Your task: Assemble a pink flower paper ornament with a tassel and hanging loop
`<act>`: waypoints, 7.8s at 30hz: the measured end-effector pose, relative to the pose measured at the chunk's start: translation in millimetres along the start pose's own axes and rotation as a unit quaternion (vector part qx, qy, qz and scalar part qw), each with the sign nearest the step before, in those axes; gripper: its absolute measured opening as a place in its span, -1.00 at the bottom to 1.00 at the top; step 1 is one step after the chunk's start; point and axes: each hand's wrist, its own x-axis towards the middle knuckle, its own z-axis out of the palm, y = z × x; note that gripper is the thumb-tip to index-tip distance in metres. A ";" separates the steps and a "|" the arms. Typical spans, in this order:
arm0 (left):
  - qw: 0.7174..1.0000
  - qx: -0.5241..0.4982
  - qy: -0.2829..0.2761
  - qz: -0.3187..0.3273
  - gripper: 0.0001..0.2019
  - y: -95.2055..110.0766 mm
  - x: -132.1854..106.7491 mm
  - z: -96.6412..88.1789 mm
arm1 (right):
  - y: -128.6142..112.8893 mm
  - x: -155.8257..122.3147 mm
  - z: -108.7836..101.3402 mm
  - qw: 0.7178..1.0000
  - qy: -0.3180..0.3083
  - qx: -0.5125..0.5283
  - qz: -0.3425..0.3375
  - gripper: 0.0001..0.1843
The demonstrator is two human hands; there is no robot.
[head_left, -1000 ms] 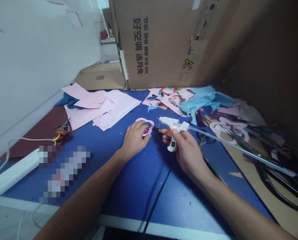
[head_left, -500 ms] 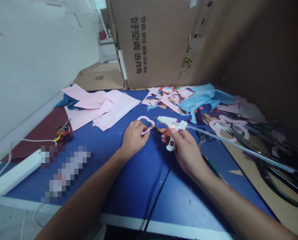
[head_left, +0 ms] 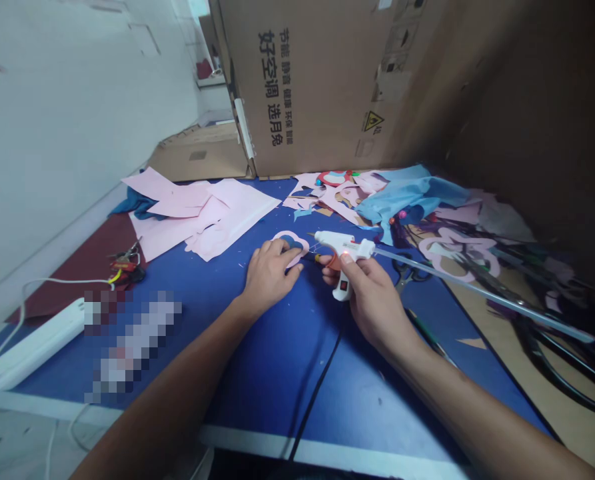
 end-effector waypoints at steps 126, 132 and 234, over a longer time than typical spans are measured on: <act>0.991 -0.125 0.001 -0.053 -0.76 -12.6 3.6 4.8 | 7.1 -5.2 2.5 0.935 -0.070 -0.343 -0.048 -0.47; 0.990 -0.133 -0.003 -0.053 -0.77 -11.8 4.0 2.6 | 8.8 -5.5 3.0 0.937 -0.076 -0.338 -0.043 -0.50; 0.992 0.027 -0.120 0.035 -0.35 -0.1 -22.1 -2.9 | -14.4 -6.6 -9.0 0.961 0.003 -0.265 -0.080 -0.45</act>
